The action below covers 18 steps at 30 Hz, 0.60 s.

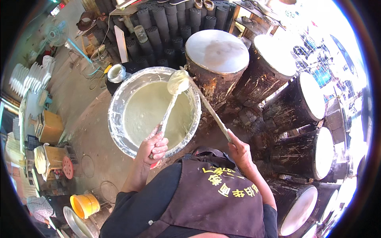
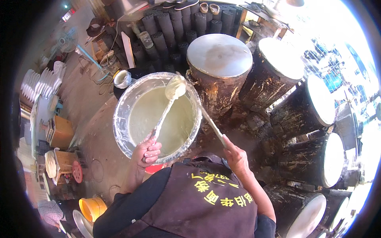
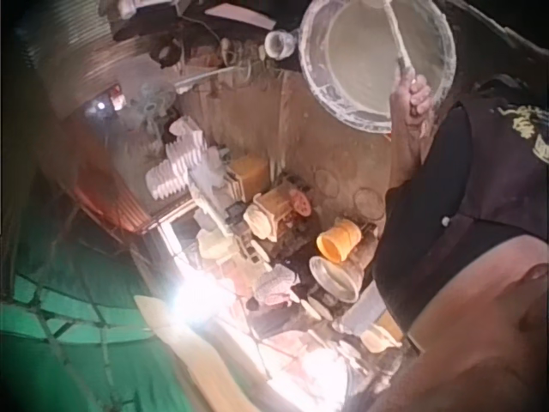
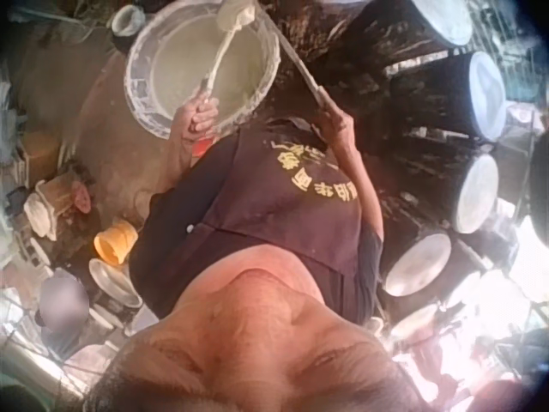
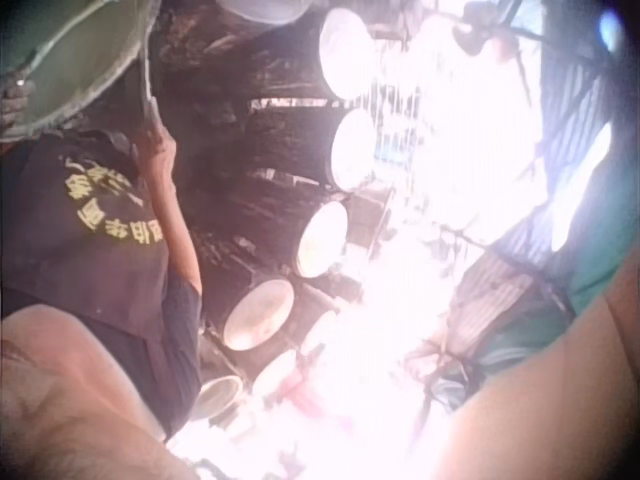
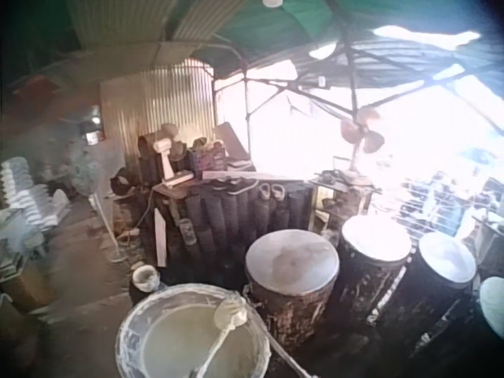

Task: The person ladles batter onto hot cylindrical molds, spreads it evenly, and removes the cooked sheets. The person stacks the finished sheets and repeats the process across multiple molds.

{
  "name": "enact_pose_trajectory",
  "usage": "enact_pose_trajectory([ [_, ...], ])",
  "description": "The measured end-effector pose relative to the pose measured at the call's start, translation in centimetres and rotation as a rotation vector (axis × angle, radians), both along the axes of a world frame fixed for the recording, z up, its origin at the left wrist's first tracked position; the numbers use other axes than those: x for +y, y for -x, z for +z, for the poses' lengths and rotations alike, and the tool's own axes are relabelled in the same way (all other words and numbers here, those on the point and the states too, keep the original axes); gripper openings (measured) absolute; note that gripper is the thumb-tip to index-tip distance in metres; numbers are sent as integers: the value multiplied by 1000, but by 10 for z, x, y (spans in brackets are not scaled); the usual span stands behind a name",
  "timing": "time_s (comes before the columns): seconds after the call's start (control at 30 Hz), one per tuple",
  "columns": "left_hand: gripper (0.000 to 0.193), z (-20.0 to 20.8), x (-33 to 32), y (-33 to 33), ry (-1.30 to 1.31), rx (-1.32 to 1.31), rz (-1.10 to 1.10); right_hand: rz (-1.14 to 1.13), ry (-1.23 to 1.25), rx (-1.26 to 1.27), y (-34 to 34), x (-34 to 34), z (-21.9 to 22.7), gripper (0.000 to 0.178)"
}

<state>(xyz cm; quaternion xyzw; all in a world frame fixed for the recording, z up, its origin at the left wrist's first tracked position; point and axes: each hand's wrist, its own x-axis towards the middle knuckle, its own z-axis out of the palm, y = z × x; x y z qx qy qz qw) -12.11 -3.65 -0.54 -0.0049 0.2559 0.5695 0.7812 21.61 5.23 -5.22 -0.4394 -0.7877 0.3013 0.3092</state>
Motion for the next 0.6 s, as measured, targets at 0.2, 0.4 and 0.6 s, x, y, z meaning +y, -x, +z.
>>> enact_pose_trajectory([
  [0.2, 42, 3, 59, 5, 13, 15, -95, -128, 369, -15, -1, 30, 8, 50],
  [0.4, 54, 16, 102, -18, -42, 226, -146, -133, 570, -43, -13, 72, -8, 48],
  [0.6, 56, 33, 159, -66, -22, 434, -125, -178, 444, 262, -46, 127, -12, 46],
])
